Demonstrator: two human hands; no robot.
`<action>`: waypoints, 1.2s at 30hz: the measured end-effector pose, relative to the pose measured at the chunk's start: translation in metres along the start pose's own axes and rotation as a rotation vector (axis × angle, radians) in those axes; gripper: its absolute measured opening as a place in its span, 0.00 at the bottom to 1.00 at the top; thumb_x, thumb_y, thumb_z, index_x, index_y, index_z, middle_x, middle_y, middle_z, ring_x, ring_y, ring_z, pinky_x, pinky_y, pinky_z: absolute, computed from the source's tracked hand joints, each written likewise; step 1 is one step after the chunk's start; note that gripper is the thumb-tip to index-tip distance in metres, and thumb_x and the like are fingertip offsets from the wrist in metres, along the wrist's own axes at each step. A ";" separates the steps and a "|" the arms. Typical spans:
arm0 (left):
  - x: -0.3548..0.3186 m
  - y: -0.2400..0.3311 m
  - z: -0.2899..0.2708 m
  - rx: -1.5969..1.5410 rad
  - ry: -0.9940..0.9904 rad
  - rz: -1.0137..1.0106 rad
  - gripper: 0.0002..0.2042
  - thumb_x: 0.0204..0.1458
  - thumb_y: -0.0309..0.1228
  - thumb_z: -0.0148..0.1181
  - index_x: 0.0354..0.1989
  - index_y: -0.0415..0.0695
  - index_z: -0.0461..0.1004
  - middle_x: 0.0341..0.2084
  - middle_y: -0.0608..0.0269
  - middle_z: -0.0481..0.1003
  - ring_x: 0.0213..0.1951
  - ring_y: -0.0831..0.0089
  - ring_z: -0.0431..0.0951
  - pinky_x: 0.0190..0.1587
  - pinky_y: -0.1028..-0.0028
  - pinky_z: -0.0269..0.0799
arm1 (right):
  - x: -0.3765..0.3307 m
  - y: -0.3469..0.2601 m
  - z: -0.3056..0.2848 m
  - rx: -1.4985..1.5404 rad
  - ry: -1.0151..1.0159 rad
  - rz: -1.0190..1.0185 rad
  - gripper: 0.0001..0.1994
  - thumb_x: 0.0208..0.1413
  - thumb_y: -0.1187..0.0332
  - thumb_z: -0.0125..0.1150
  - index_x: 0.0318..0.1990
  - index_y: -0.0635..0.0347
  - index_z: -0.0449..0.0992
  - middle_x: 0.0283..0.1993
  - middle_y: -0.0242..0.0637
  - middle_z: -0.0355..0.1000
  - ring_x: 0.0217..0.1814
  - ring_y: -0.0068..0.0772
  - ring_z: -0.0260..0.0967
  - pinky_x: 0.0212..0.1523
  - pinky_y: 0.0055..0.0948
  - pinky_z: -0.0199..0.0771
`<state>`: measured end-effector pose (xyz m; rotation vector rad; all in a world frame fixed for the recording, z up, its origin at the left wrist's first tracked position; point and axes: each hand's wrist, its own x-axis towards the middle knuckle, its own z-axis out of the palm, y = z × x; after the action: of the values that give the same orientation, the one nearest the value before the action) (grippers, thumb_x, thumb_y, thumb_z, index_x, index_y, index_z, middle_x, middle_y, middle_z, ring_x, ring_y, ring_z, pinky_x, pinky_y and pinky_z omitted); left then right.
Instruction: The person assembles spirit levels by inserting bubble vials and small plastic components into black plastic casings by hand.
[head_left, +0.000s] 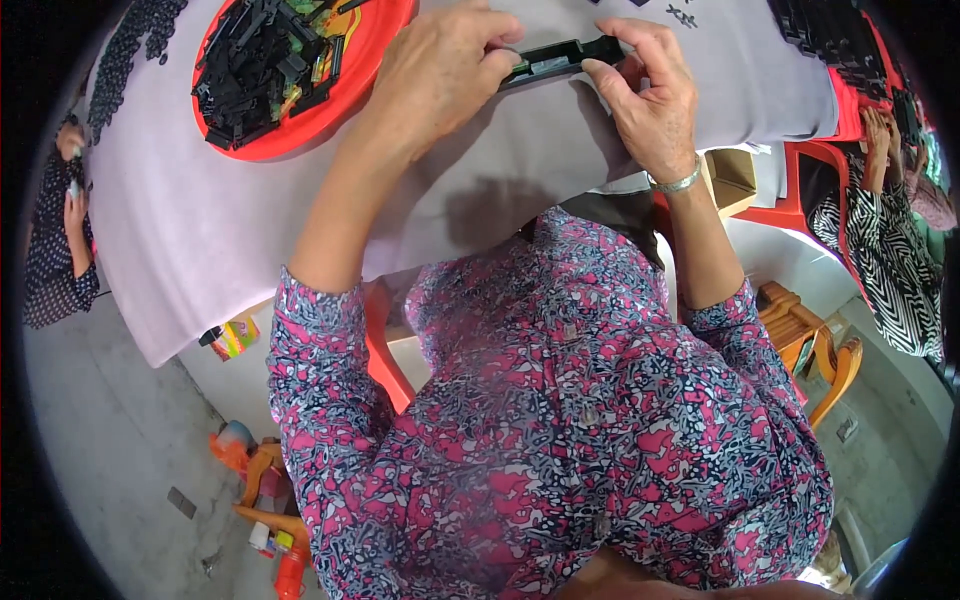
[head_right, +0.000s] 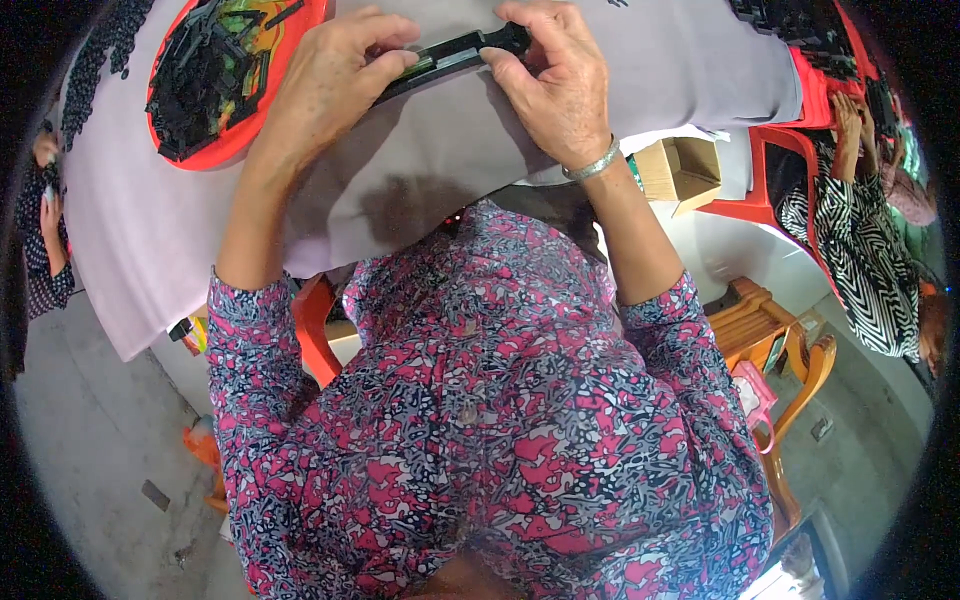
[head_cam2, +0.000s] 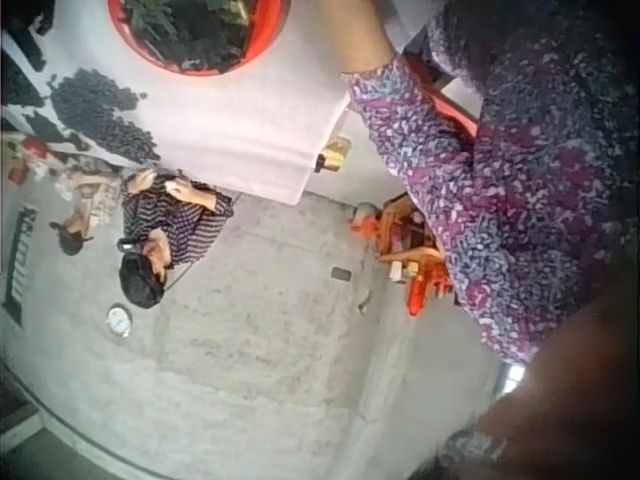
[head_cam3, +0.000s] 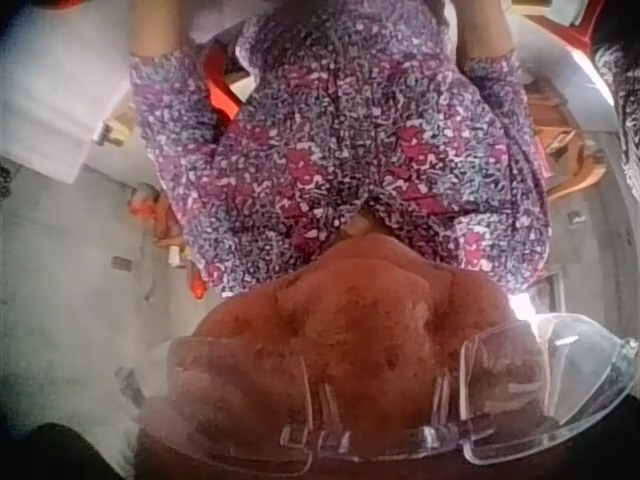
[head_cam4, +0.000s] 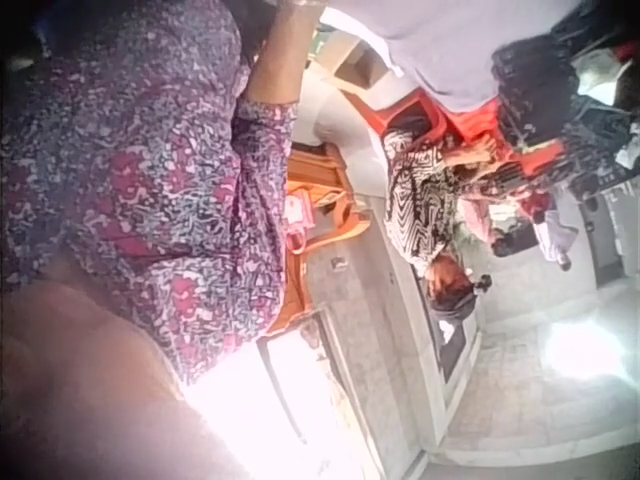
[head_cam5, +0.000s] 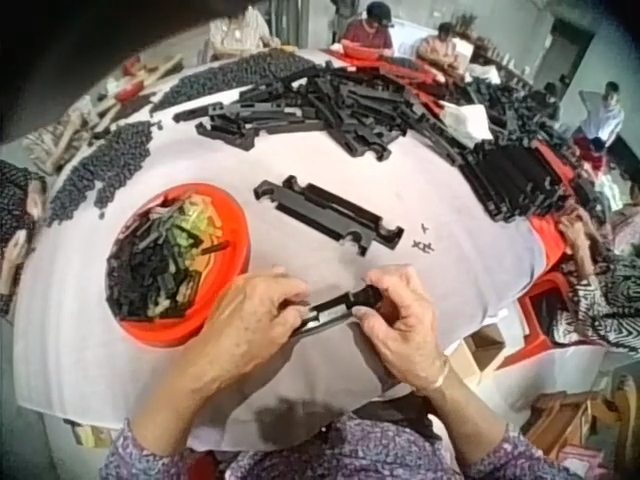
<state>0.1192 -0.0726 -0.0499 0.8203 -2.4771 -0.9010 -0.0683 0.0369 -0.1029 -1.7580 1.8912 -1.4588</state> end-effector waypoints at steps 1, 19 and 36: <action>0.002 0.001 0.001 -0.010 -0.043 -0.014 0.09 0.49 0.25 0.55 0.36 0.35 0.77 0.31 0.40 0.75 0.40 0.44 0.76 0.43 0.56 0.71 | 0.000 0.000 0.000 -0.042 -0.001 -0.001 0.17 0.49 0.77 0.69 0.48 0.59 0.78 0.46 0.31 0.71 0.28 0.15 0.60 0.28 0.18 0.65; -0.001 -0.022 0.020 -0.173 -0.109 -0.097 0.10 0.52 0.22 0.56 0.42 0.35 0.77 0.30 0.61 0.76 0.33 0.75 0.75 0.38 0.73 0.71 | -0.010 -0.003 0.005 -0.111 -0.028 -0.005 0.16 0.45 0.74 0.72 0.44 0.58 0.79 0.50 0.35 0.70 0.25 0.17 0.65 0.30 0.22 0.71; -0.021 -0.039 0.048 -0.169 -0.012 -0.107 0.10 0.52 0.21 0.56 0.43 0.36 0.77 0.31 0.62 0.78 0.33 0.77 0.76 0.39 0.74 0.73 | -0.018 -0.022 0.006 0.014 -0.058 0.049 0.18 0.39 0.77 0.70 0.41 0.64 0.75 0.39 0.39 0.65 0.28 0.27 0.61 0.26 0.24 0.64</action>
<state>0.1254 -0.0615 -0.1138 0.8973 -2.3459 -1.1381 -0.0442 0.0532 -0.0981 -1.7155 1.8777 -1.3858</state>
